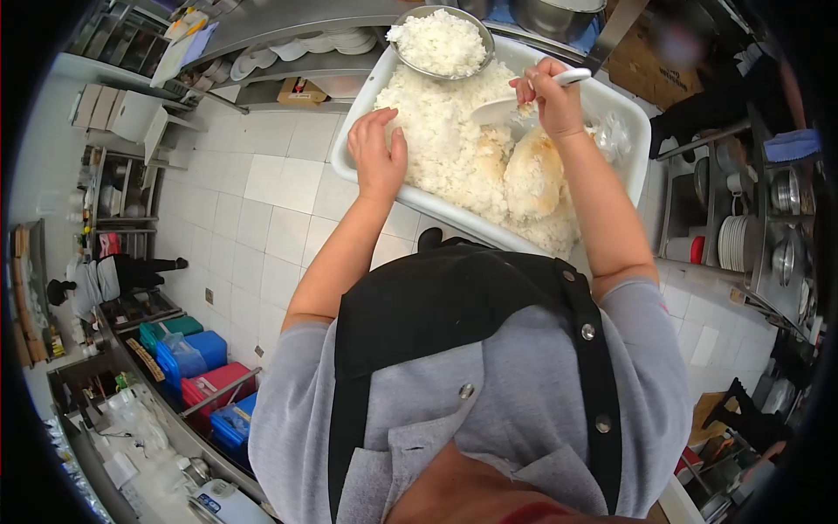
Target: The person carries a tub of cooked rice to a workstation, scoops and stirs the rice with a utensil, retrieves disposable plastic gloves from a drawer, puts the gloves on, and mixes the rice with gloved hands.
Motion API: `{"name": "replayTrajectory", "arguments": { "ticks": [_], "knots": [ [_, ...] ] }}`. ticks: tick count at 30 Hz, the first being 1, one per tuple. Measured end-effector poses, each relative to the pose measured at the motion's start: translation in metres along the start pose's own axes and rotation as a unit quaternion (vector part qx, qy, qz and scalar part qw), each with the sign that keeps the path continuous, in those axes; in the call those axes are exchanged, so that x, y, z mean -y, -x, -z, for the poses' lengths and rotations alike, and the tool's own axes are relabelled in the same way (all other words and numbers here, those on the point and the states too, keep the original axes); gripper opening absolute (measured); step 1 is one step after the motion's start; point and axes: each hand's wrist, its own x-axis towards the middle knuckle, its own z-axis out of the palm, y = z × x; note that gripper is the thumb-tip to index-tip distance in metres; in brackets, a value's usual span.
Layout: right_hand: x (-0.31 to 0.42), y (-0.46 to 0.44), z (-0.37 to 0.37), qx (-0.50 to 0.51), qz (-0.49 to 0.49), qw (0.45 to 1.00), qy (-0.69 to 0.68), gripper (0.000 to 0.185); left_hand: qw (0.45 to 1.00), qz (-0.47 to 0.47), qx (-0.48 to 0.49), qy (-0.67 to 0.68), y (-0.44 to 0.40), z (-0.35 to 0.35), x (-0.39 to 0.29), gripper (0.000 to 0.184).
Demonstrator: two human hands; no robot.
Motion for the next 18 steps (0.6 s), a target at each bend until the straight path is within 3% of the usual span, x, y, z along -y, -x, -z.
{"name": "replayTrajectory", "arguments": {
  "ticks": [3, 7, 9, 11, 14, 16, 17, 18],
  "knots": [
    [-0.022, 0.008, 0.003, -0.039, 0.002, 0.998, -0.058, 0.015, 1.0, 0.007, -0.007, 0.008, -0.001, 0.001, 0.002, 0.03],
    [-0.012, 0.035, 0.019, -0.075, 0.015, 0.997, -0.017, 0.008, 1.0, 0.011, -0.009, 0.025, 0.001, 0.001, 0.003, 0.026],
    [0.0, 0.045, 0.028, -0.081, 0.056, 0.987, 0.125, 0.005, 1.0, -0.003, -0.004, 0.018, 0.001, 0.002, 0.002, 0.024],
    [0.001, 0.045, 0.035, -0.104, 0.079, 0.986, 0.107, 0.004, 1.0, -0.016, 0.003, 0.012, 0.001, 0.0, 0.002, 0.022],
    [0.007, 0.043, 0.035, -0.046, 0.056, 0.997, 0.036, 0.005, 0.999, -0.005, -0.002, 0.036, -0.001, -0.002, 0.005, 0.019],
    [0.014, 0.048, 0.022, 0.1, 0.01, 0.976, 0.195, 0.014, 0.999, -0.001, -0.003, 0.034, -0.001, -0.002, 0.005, 0.02],
    [0.019, 0.052, 0.019, 0.096, 0.011, 0.976, 0.195, 0.014, 0.999, -0.004, 0.0, 0.035, 0.0, -0.003, 0.006, 0.02],
    [0.026, 0.056, 0.016, 0.084, 0.017, 0.951, 0.297, 0.019, 1.0, -0.002, -0.006, 0.029, 0.0, -0.004, 0.007, 0.019]
  ]
}}
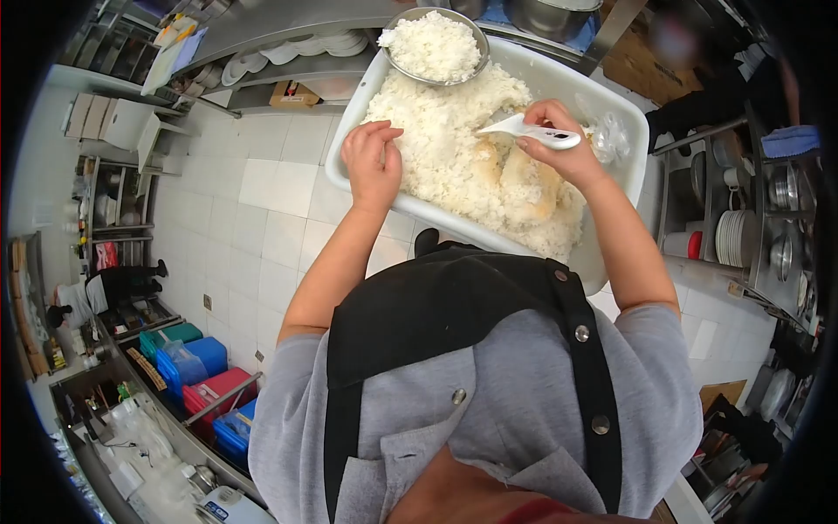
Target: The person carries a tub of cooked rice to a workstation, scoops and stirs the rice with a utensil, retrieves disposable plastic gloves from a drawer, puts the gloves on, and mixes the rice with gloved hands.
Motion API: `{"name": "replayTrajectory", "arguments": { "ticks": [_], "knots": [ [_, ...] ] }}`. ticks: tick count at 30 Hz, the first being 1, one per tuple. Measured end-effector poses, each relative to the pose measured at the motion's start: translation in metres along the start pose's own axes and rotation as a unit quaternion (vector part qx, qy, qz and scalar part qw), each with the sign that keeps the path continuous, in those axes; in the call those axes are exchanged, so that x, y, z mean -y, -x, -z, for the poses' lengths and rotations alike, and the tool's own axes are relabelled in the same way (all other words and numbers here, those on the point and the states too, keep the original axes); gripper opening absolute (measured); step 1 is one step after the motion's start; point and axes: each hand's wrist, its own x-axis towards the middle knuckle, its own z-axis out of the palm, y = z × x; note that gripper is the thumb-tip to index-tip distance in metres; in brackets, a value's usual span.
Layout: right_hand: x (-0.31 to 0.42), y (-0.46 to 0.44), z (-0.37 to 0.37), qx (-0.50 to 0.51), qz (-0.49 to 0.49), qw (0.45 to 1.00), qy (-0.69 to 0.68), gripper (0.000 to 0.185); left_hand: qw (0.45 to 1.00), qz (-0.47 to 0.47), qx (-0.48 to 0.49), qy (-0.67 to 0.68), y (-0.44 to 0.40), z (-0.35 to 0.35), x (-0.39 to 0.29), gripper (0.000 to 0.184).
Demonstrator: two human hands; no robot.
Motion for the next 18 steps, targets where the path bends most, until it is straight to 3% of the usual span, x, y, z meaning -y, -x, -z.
{"name": "replayTrajectory", "arguments": {
  "ticks": [1, 2, 4, 5, 7, 12, 14, 15, 17, 18],
  "knots": [
    [0.005, 0.002, 0.002, -0.008, -0.007, 0.994, 0.106, 0.023, 1.0, 0.003, -0.007, -0.006, 0.0, -0.001, 0.0, 0.019],
    [0.004, 0.004, 0.008, -0.009, -0.007, 0.994, 0.107, 0.023, 1.0, 0.003, -0.007, -0.005, -0.001, -0.001, -0.001, 0.019],
    [0.001, 0.01, 0.028, -0.05, -0.127, 0.991, -0.007, 0.031, 1.0, -0.009, 0.004, -0.014, -0.002, 0.001, -0.005, 0.019],
    [0.004, 0.013, 0.033, -0.048, -0.126, 0.991, -0.007, 0.031, 1.0, -0.007, 0.003, -0.015, -0.001, 0.001, -0.005, 0.019],
    [0.011, 0.021, 0.042, -0.092, -0.116, 0.971, -0.187, 0.032, 1.0, -0.021, 0.016, -0.004, -0.002, 0.001, -0.003, 0.019],
    [0.001, 0.034, 0.07, 0.036, -0.154, 0.932, -0.327, 0.031, 1.0, -0.008, 0.021, -0.014, -0.001, 0.001, -0.003, 0.019],
    [0.01, 0.039, 0.077, 0.125, -0.196, 0.952, -0.199, 0.033, 0.999, -0.016, 0.022, -0.018, -0.003, 0.0, -0.003, 0.02],
    [0.02, 0.04, 0.077, 0.123, -0.195, 0.953, -0.199, 0.033, 0.999, -0.013, 0.033, -0.024, -0.006, -0.001, -0.004, 0.022],
    [0.039, 0.041, 0.073, 0.232, -0.239, 0.94, 0.074, 0.036, 0.999, -0.01, 0.043, -0.03, -0.016, -0.005, -0.007, 0.026],
    [0.035, 0.044, 0.074, 0.261, -0.194, 0.931, 0.164, 0.041, 0.994, 0.084, 0.05, 0.05, -0.028, -0.012, -0.01, 0.032]
  ]
}}
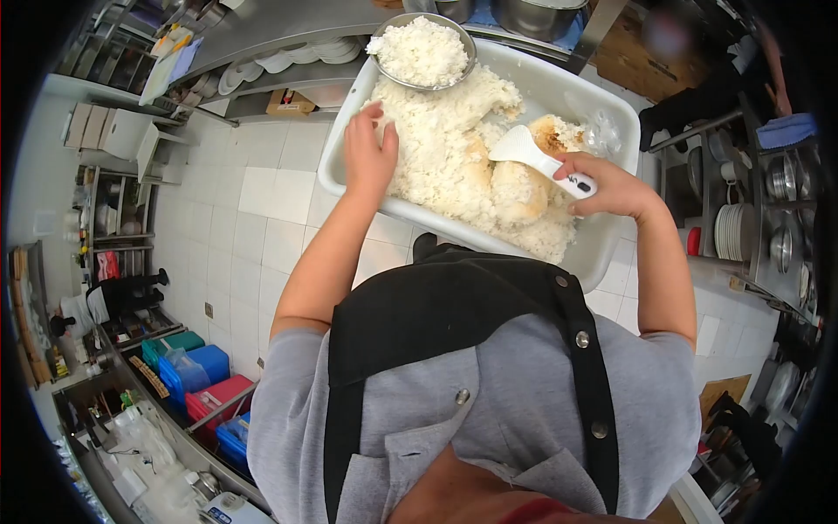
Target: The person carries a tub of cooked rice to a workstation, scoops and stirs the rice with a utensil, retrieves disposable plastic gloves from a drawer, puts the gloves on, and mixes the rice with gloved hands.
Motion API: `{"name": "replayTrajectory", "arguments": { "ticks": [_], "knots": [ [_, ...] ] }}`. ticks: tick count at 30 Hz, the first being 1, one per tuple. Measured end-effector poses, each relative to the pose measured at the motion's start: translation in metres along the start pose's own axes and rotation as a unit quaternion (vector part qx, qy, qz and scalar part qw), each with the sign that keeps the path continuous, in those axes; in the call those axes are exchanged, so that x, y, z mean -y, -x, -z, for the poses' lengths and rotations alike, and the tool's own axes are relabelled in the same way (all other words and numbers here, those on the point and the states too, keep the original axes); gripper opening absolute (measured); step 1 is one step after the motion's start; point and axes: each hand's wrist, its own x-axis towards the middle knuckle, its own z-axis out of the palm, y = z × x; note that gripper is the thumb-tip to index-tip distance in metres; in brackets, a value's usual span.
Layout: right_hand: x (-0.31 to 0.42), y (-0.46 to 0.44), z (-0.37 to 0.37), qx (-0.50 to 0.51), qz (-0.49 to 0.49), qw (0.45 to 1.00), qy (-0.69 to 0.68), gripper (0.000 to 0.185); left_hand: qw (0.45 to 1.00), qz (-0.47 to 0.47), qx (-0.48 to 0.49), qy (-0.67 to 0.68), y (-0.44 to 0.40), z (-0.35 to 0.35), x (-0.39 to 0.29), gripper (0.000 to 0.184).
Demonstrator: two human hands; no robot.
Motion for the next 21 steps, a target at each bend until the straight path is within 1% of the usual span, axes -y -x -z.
{"name": "replayTrajectory", "arguments": {
  "ticks": [1, 2, 3, 4, 5, 6, 7, 9, 11, 12, 13, 14, 15, 17, 18, 19, 21],
  "knots": [
    [0.0, -0.004, -0.002, -0.001, -0.002, 1.0, -0.001, 0.041, 0.992, 0.091, 0.011, 0.083, -0.012, -0.005, -0.003, 0.039],
    [0.004, -0.011, -0.005, 0.021, -0.087, 0.993, 0.071, 0.042, 0.992, 0.091, 0.012, 0.085, -0.026, -0.009, -0.003, 0.039],
    [0.008, -0.016, -0.009, 0.04, -0.171, 0.974, 0.143, 0.044, 0.993, 0.108, 0.013, 0.038, -0.042, -0.012, -0.002, 0.043],
    [0.007, -0.022, -0.02, 0.037, -0.173, 0.974, 0.144, 0.044, 0.992, 0.123, 0.011, -0.007, -0.056, -0.014, -0.006, 0.048],
    [0.004, -0.029, -0.032, -0.024, -0.191, 0.96, 0.204, 0.042, 0.993, 0.12, 0.011, -0.004, -0.068, -0.014, -0.012, 0.048],
    [0.009, -0.035, -0.038, -0.084, -0.206, 0.939, 0.262, 0.041, 0.984, 0.159, 0.044, -0.065, -0.079, -0.012, -0.02, 0.049],
    [0.015, -0.035, -0.037, -0.088, -0.206, 0.938, 0.264, 0.041, 0.969, 0.197, 0.076, -0.126, -0.089, -0.013, -0.024, 0.05],
    [0.031, -0.03, -0.036, -0.14, -0.2, 0.917, 0.316, 0.038, 0.973, 0.186, 0.076, -0.118, -0.106, -0.033, 0.01, 0.047],
    [0.017, -0.032, -0.029, -0.142, -0.197, 0.917, 0.316, 0.041, 0.975, 0.174, 0.078, -0.109, -0.116, -0.032, 0.027, 0.044],
    [0.009, -0.037, -0.025, -0.142, -0.193, 0.918, 0.316, 0.043, 0.964, 0.231, 0.128, -0.017, -0.12, -0.028, 0.029, 0.039],
    [0.003, -0.047, -0.024, -0.145, -0.196, 0.917, 0.316, 0.043, 0.939, 0.284, 0.177, 0.075, -0.124, -0.026, 0.031, 0.036],
    [-0.003, -0.06, -0.025, -0.129, -0.208, 0.936, 0.255, 0.045, 0.939, 0.298, 0.13, 0.111, -0.123, -0.03, 0.037, 0.029],
    [-0.007, -0.071, -0.027, -0.112, -0.218, 0.95, 0.193, 0.047, 0.94, 0.295, 0.132, 0.112, -0.123, -0.03, 0.038, 0.029],
    [-0.007, -0.088, -0.036, -0.11, -0.229, 0.95, 0.183, 0.048, 0.938, 0.304, 0.109, 0.127, -0.119, -0.029, 0.039, 0.023],
    [-0.006, -0.091, -0.039, -0.105, -0.239, 0.95, 0.173, 0.05, 0.937, 0.292, 0.139, 0.128, -0.122, -0.026, 0.04, 0.025],
    [-0.008, -0.088, -0.038, -0.105, -0.244, 0.949, 0.171, 0.05, 0.937, 0.291, 0.145, 0.129, -0.121, -0.027, 0.039, 0.025],
    [-0.006, -0.078, -0.027, -0.042, -0.246, 0.953, 0.173, 0.05, 0.934, 0.298, 0.134, 0.145, -0.12, -0.027, 0.035, 0.024]
  ]
}}
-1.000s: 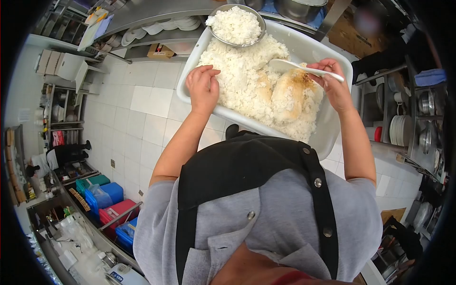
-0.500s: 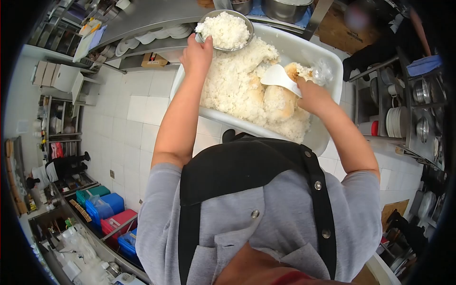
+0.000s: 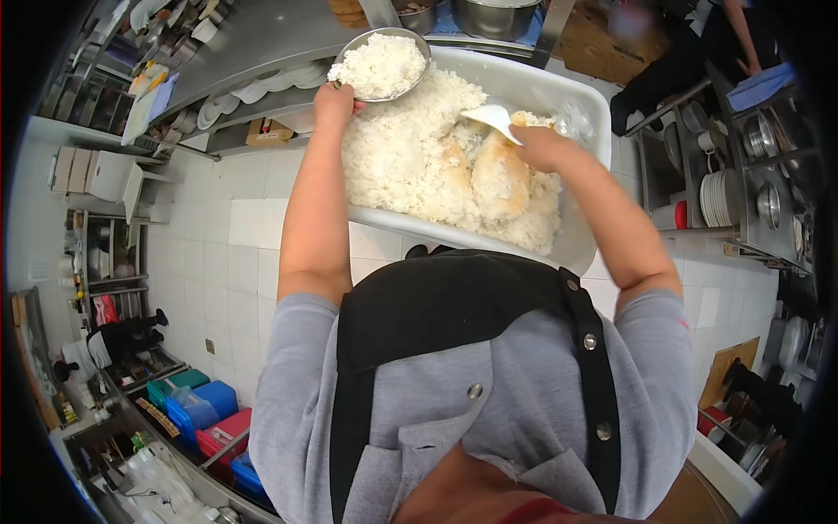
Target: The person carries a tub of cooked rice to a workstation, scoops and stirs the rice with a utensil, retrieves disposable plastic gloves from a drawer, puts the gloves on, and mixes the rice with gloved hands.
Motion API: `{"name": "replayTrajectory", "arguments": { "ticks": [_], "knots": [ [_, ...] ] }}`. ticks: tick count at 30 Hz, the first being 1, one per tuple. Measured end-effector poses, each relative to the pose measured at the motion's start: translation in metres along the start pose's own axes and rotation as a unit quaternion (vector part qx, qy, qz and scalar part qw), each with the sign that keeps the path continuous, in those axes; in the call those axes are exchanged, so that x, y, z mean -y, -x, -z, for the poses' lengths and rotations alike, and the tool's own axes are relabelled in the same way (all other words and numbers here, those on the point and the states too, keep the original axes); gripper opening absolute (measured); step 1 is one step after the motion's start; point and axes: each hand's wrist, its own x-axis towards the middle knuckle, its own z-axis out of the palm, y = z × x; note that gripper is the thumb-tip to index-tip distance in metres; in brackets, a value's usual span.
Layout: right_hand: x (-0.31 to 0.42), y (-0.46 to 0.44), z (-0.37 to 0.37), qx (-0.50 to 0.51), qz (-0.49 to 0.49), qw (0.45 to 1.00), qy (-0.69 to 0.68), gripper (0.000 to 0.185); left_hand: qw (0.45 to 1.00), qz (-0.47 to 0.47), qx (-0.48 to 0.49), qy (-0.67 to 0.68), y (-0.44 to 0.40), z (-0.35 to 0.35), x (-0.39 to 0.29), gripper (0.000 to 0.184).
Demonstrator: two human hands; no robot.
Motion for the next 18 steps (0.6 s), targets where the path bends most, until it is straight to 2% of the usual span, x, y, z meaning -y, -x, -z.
{"name": "replayTrajectory", "arguments": {
  "ticks": [1, 3, 6, 8, 10, 12, 15, 18],
  "knots": [
    [-0.007, 0.009, 0.009, -0.004, -0.001, 1.0, 0.0, 0.05, 1.0, -0.004, 0.001, 0.002, 0.0, 0.0, -0.001, 0.024],
    [-0.019, 0.035, 0.031, 0.019, 0.074, 0.979, 0.19, 0.051, 1.0, -0.004, 0.011, -0.023, -0.002, 0.001, 0.001, 0.025],
    [0.006, 0.077, 0.067, 0.001, 0.044, 0.971, 0.236, 0.052, 1.0, -0.005, -0.007, -0.005, -0.002, 0.0, 0.004, 0.024],
    [0.016, 0.071, 0.067, -0.015, 0.039, 0.971, 0.234, 0.052, 1.0, -0.012, -0.001, -0.011, -0.001, 0.0, 0.003, 0.023],
    [0.024, 0.048, 0.057, -0.053, 0.029, 0.987, 0.147, 0.051, 1.0, -0.022, 0.002, -0.018, 0.001, 0.001, -0.001, 0.022],
    [0.007, -0.018, 0.014, -0.127, 0.074, 0.987, 0.063, 0.049, 0.999, -0.022, 0.021, -0.025, 0.002, 0.002, -0.003, 0.022],
    [0.021, -0.041, -0.014, -0.077, 0.019, 0.997, 0.013, 0.05, 0.999, -0.028, 0.01, -0.043, -0.001, -0.001, 0.002, 0.024],
    [0.001, -0.031, 0.001, -0.045, 0.045, 0.998, 0.019, 0.052, 0.999, -0.012, -0.008, -0.029, -0.007, -0.002, 0.008, 0.024]
  ]
}}
